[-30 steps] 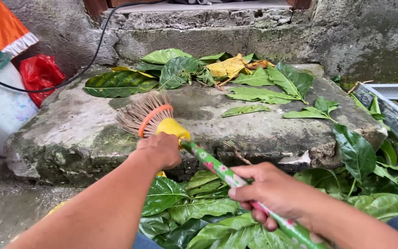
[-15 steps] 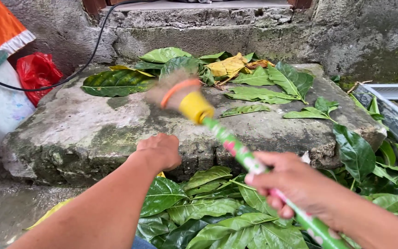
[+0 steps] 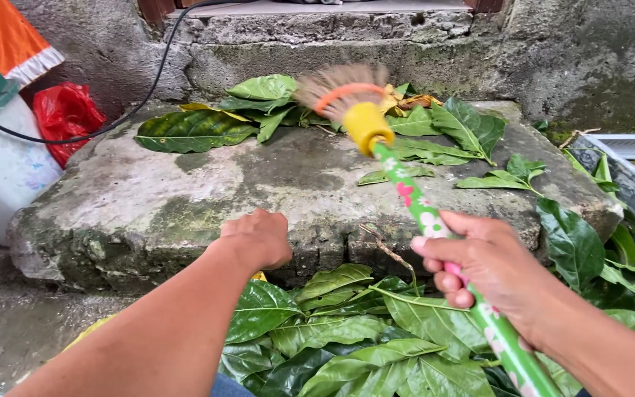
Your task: Sweep dead leaves off a concrete ledge using a small broom.
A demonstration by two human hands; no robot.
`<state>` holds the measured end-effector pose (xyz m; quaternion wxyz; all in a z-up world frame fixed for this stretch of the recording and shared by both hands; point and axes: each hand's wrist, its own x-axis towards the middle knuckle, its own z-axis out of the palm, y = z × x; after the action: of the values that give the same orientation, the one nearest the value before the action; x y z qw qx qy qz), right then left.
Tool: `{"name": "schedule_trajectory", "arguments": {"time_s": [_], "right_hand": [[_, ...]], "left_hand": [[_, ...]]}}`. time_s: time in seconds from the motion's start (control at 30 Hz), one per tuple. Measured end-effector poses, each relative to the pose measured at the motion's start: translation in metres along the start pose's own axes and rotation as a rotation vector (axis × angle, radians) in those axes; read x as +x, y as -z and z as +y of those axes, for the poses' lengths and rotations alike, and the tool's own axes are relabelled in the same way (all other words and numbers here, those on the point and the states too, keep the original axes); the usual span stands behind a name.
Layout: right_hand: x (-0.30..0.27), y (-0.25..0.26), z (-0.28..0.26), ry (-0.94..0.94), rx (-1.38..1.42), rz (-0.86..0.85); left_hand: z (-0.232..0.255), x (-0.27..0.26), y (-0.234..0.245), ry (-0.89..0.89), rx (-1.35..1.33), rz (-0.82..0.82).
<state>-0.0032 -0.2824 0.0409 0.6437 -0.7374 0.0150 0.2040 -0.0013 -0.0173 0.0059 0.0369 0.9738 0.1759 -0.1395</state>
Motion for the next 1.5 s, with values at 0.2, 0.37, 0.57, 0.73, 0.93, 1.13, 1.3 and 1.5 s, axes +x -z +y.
{"name": "schedule_trajectory", "arguments": {"time_s": [0.2,0.37,0.57,0.73,0.93,1.13,1.3,1.5], "right_hand": [[-0.005,-0.018,0.014,-0.199,-0.309,-0.381],[0.019,-0.015,0.015,-0.13,-0.33,-0.2],[0.013,0.002,0.004,-0.016,-0.051,0.027],[-0.007,-0.01,0.006,-0.032,-0.153,-0.084],[-0.014,-0.047,0.017,-0.008,-0.421,-0.39],[-0.029,-0.059,0.005,-0.12,-0.228,-0.472],[-0.01,-0.069,0.023,-0.184,-0.139,-0.635],[0.001,-0.099,0.028,-0.235,0.003,-0.444]], "left_hand": [[0.006,0.003,-0.004,-0.054,0.002,0.021],[0.001,-0.001,-0.001,-0.029,-0.009,0.021],[0.004,0.007,0.003,0.0,-0.049,0.029],[0.008,0.072,-0.006,0.147,-1.096,0.013],[-0.024,0.076,0.011,0.198,-0.272,0.004],[-0.017,0.078,0.035,0.129,0.739,-0.022],[0.008,0.077,0.009,0.187,0.294,0.05],[0.013,0.074,-0.002,0.291,-0.239,0.179]]}}
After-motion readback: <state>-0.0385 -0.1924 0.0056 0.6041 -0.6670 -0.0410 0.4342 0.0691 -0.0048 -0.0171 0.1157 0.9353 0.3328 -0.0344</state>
